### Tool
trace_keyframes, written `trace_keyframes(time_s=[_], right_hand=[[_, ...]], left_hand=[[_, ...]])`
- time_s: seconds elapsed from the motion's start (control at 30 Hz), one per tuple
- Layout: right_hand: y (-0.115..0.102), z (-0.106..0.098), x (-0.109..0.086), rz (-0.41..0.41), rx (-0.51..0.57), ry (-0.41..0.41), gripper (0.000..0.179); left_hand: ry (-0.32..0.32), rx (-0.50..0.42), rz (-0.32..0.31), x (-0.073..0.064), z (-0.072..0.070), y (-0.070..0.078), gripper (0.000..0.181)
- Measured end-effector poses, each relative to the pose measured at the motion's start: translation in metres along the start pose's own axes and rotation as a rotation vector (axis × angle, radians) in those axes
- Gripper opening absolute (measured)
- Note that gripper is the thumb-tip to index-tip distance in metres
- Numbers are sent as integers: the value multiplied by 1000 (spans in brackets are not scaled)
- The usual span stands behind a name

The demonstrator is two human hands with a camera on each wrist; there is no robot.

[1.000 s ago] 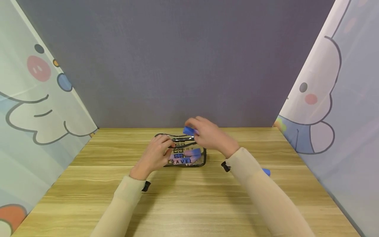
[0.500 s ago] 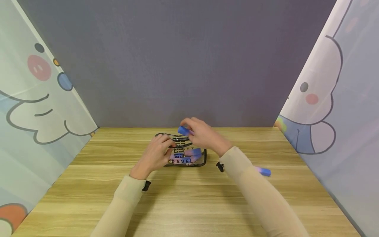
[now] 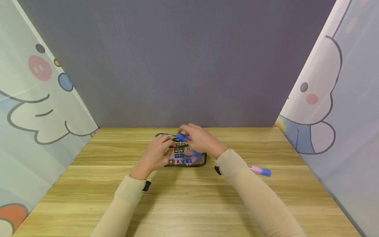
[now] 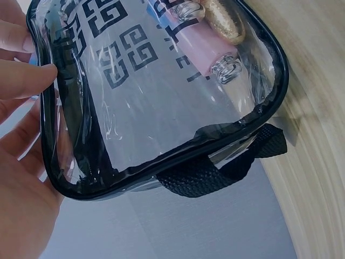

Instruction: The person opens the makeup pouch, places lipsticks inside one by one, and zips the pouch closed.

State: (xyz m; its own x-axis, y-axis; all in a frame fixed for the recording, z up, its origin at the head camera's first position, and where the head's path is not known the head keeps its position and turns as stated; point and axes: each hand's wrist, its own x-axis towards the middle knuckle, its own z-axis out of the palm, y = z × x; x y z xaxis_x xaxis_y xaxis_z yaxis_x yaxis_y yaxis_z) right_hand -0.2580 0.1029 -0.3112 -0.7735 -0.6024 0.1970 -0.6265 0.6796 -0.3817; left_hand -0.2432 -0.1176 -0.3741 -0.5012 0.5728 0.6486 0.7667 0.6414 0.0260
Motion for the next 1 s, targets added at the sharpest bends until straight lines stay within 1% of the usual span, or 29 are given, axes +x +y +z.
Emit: trace_keyframes(time_s=[0.2,0.43,0.6,0.77,1.0], right_hand=[[-5,-1,3,-29,-83,-45,35],[-10,-4,7,-1,-156,-120,43],[-12,-5,7,-4,-187,-143,44],[-10,-5,3,-3,-168,-127,36],[-7,-10,-9,-7,-176,-68,31]], left_hand=[[2,-7,8,-1,1,0,13],[1,-4,5,0,1,1,14],[5,-12,3,1,1,2,14],[10,-6,8,1,1,2,15],[6,-15,-1,1,1,2,16]])
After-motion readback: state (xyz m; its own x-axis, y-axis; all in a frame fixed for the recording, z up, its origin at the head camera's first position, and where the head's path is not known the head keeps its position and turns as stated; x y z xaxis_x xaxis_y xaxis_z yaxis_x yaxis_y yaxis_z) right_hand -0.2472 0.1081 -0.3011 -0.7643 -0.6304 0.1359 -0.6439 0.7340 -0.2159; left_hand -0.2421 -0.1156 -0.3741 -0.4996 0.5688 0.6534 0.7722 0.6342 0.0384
